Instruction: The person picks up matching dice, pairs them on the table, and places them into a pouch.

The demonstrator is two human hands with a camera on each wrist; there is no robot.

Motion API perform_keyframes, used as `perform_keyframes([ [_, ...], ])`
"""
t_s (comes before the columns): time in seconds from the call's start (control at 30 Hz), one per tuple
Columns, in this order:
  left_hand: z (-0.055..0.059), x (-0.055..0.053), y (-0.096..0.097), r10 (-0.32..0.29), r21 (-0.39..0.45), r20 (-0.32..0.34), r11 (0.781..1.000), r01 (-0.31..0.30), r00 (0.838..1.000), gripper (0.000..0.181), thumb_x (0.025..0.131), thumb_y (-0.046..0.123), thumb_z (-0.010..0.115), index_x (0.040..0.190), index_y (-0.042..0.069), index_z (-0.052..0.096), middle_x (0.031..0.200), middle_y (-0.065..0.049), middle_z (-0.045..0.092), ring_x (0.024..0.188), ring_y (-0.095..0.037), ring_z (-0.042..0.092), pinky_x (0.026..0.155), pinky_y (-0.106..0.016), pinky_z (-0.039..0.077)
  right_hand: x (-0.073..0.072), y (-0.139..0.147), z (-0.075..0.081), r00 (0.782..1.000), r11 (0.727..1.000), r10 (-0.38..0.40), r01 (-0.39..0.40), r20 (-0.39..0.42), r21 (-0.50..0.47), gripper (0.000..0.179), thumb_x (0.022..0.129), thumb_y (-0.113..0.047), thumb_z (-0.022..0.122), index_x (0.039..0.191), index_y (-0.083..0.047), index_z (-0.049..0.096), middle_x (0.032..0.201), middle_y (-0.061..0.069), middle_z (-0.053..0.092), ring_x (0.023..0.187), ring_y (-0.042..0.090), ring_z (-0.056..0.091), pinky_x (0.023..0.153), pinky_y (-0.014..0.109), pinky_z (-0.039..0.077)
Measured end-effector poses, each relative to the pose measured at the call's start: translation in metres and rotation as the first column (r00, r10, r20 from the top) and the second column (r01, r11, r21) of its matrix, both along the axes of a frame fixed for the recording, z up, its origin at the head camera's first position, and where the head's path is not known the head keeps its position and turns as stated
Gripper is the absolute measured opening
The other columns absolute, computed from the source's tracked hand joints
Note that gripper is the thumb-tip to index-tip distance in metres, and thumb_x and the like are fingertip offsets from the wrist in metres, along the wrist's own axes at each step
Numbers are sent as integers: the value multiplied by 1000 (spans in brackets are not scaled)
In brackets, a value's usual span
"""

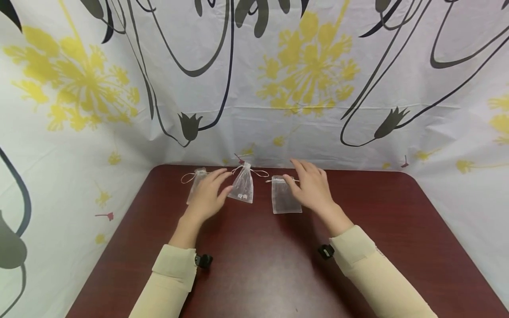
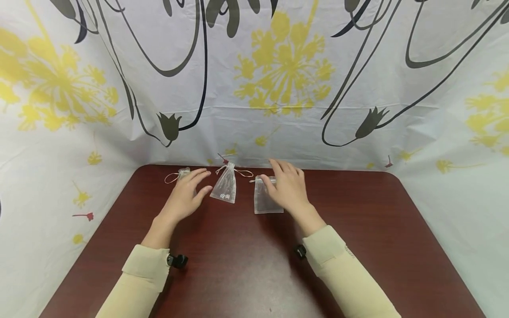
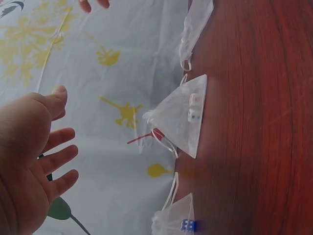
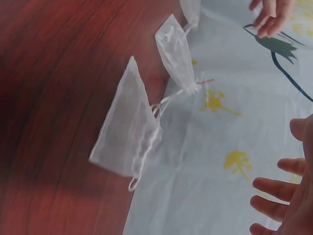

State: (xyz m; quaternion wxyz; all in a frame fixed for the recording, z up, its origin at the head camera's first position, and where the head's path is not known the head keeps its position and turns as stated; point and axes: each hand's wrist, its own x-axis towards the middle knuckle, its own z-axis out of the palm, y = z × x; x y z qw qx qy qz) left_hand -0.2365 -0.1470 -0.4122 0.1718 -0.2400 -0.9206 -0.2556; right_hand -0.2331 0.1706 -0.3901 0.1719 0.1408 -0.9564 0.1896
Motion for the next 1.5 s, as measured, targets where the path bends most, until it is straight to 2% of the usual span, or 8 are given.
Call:
perform_keyframes([
  [0.3,1,8,7,0,-7,35,1000,0,999,43,100,26,66,138,7,61,145,-15,55,135,-34,50,112,-52,38,33,44,-4,998,998,-60,60,1,-26,57,104,-42,54,150,-8,47,143,21,54,136,40,44,107,65,28],
  [0.43,1,9,11,-17,3,44,1000,17,999,43,100,26,65,139,7,61,145,-17,55,136,-34,48,113,-53,37,45,59,-7,997,995,-82,82,4,-47,56,104,-41,54,149,-7,48,143,23,54,136,41,44,106,65,28],
  [0.77,-7,15,25,-48,-13,58,999,48,997,42,100,24,66,137,6,62,144,-15,56,135,-33,50,110,-55,40,71,85,-12,995,993,-101,102,15,-52,55,103,-37,57,147,-5,49,142,25,54,133,44,46,104,67,29],
  [0.97,-12,20,40,-80,-23,94,996,83,992,44,100,24,66,139,5,60,144,-15,55,135,-34,50,110,-56,39,82,98,-15,994,993,-112,112,1,-37,53,102,-36,59,145,-6,51,139,25,57,130,43,49,102,67,31],
  [1.27,-23,24,65,-126,-67,130,989,135,984,48,101,29,65,142,8,57,146,-16,53,135,-34,50,111,-54,39,95,110,-16,992,991,-128,127,-5,-36,53,102,-37,59,145,-6,51,138,25,57,130,43,49,100,67,32],
  [1.5,-40,25,93,-177,-125,213,970,206,961,52,102,33,62,145,5,54,150,-16,50,137,-34,48,113,-54,37,105,116,-21,991,990,-135,135,11,-36,53,102,-36,59,145,-6,51,138,25,57,129,44,49,101,68,32],
])
